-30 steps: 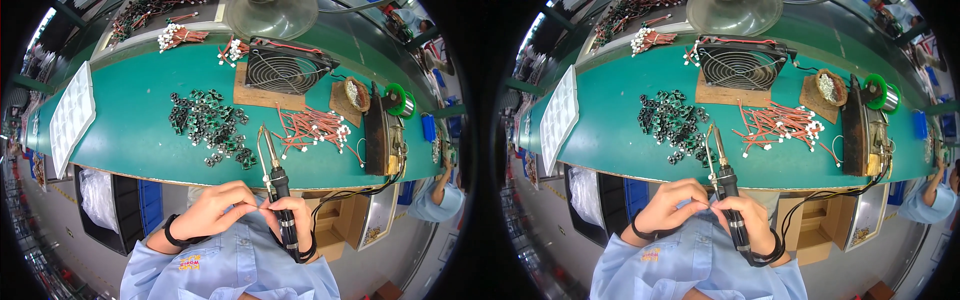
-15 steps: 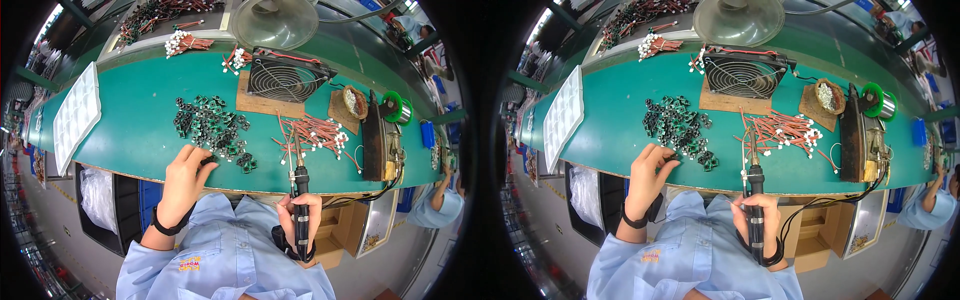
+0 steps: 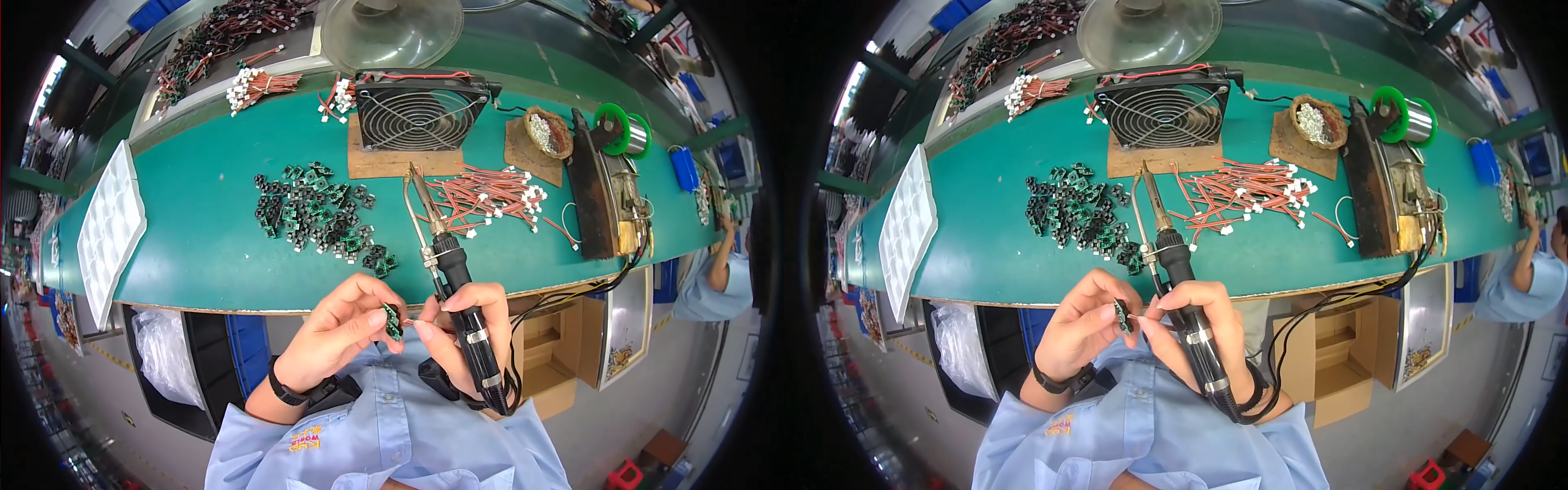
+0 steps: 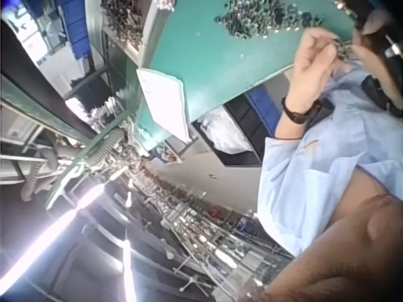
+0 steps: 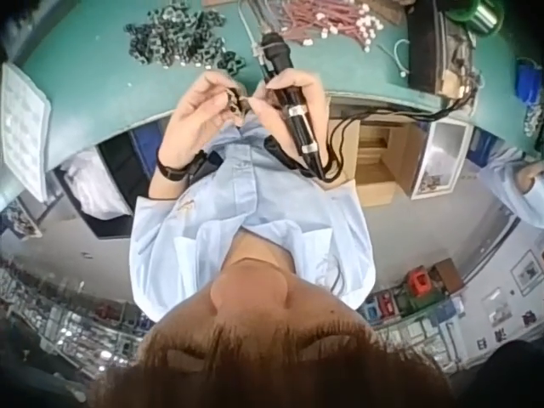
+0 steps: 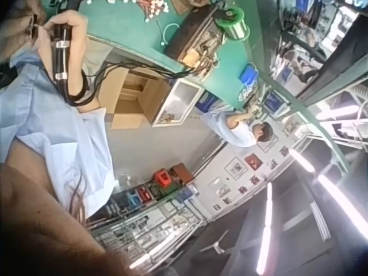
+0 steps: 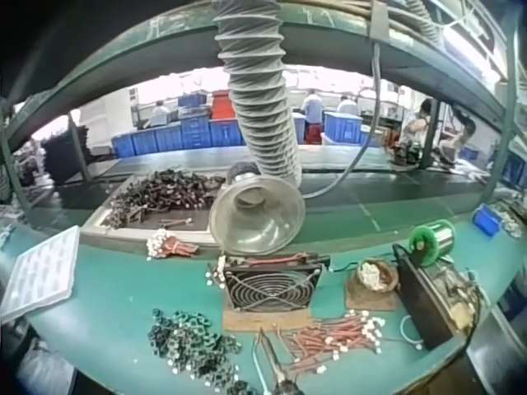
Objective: Soldering wires onto electronic components at a workbench in a factory setting.
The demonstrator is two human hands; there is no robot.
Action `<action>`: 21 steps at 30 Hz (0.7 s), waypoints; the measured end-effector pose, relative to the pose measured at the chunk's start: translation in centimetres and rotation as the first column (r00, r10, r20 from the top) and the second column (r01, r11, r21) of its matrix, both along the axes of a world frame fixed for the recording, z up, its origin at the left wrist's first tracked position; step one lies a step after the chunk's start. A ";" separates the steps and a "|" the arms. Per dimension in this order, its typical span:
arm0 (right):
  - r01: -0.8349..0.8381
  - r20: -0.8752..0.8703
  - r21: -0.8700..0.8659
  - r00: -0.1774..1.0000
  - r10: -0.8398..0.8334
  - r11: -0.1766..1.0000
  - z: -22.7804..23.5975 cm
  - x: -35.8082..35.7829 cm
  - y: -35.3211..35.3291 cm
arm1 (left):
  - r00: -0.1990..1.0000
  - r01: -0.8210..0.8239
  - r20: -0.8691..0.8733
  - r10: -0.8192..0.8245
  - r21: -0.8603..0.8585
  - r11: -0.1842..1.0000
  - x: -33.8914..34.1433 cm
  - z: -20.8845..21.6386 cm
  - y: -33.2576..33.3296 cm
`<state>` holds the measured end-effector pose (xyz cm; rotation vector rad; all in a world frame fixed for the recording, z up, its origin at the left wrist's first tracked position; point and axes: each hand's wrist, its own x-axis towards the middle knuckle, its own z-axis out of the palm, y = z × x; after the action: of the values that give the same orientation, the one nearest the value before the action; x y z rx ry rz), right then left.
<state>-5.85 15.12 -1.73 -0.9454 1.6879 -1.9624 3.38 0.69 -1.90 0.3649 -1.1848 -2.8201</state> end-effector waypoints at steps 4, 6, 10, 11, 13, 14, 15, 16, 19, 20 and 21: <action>-0.020 0.003 0.031 1.000 0.020 0.999 0.4 0.2 -0.2 | 0.999 0.011 -0.036 -0.009 0.080 0.997 0.2 -0.4 -0.1; -0.019 -0.017 0.049 1.000 0.020 0.999 0.6 0.3 -0.4 | 0.999 0.018 -0.049 -0.013 0.089 0.996 0.3 -0.8 -0.2; -0.021 -0.062 0.082 0.998 0.026 0.996 0.9 0.4 -0.6 | 0.989 0.105 -0.123 -0.084 0.171 0.980 0.6 -1.4 -0.7; -0.022 -0.064 0.078 0.998 0.027 0.997 1.0 0.5 -0.7 | 0.991 0.085 -0.112 -0.068 0.157 0.984 0.7 -1.4 -0.6; -0.021 -0.061 0.074 0.998 0.026 0.997 1.0 0.6 -0.8 | 0.995 0.048 -0.090 -0.036 0.128 0.991 0.7 -1.4 -0.5; -0.033 -0.060 0.077 0.997 0.038 0.996 1.0 0.6 -0.7 | 0.996 0.049 -0.085 -0.039 0.129 0.990 0.7 -1.3 -0.4; -0.046 -0.059 0.080 0.997 0.051 0.996 0.9 0.6 -0.7 | 0.995 0.051 -0.088 -0.041 0.119 0.992 0.6 -1.2 -0.4; -0.058 -0.058 0.083 0.996 0.063 0.995 0.9 0.6 -0.7 | 0.995 0.053 -0.092 -0.043 0.108 0.993 0.6 -1.1 -0.4; -0.045 -0.110 0.078 0.992 0.053 0.996 1.1 0.5 -0.9 | 0.994 0.052 -0.096 -0.044 0.087 0.995 0.6 -1.2 -0.4; -0.040 -0.138 0.075 0.989 0.050 0.996 1.2 0.5 -0.9 | 0.994 0.047 -0.100 -0.039 0.077 0.996 0.7 -1.2 -0.4; -0.038 -0.136 0.076 0.990 0.048 0.996 1.1 0.6 -0.9 | 0.994 0.042 -0.105 -0.035 0.068 0.997 0.7 -1.2 -0.4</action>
<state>-5.28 14.25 -0.63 -1.1033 1.7851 -1.8319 4.05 0.33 -3.15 0.1984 -1.0872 -2.8793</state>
